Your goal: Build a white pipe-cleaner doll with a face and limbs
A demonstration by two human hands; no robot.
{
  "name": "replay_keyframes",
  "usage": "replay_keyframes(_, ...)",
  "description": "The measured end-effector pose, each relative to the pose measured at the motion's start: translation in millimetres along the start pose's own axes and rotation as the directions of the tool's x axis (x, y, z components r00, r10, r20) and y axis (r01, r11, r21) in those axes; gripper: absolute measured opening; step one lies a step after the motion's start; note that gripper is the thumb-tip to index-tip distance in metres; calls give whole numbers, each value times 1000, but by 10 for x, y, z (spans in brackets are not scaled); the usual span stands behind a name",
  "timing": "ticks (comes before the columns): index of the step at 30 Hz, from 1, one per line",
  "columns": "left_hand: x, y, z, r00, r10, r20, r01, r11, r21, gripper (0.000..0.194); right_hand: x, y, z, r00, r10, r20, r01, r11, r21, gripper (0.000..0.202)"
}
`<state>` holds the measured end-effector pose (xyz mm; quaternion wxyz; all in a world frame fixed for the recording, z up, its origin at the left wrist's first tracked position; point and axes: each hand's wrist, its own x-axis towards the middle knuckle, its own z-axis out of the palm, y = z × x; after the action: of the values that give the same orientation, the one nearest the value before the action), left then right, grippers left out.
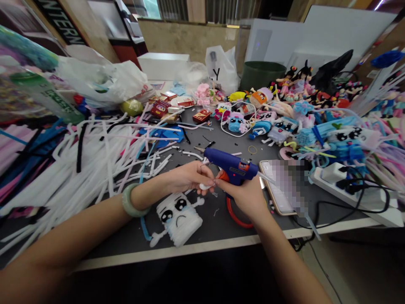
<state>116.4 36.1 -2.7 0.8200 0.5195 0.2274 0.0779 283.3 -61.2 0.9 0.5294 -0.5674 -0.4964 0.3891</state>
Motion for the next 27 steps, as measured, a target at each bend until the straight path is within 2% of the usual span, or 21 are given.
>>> replay_keyframes(16,-8,8,22,996,41,-74,-33,994,109,18,-13,-26,5,999,5,-47,-9,996,-88,20)
replay_keyframes(27,-44,61,56,992,83,-90,-65,979,195,14,-1,4,-23,1000,3,-21,-6,992,-125,19)
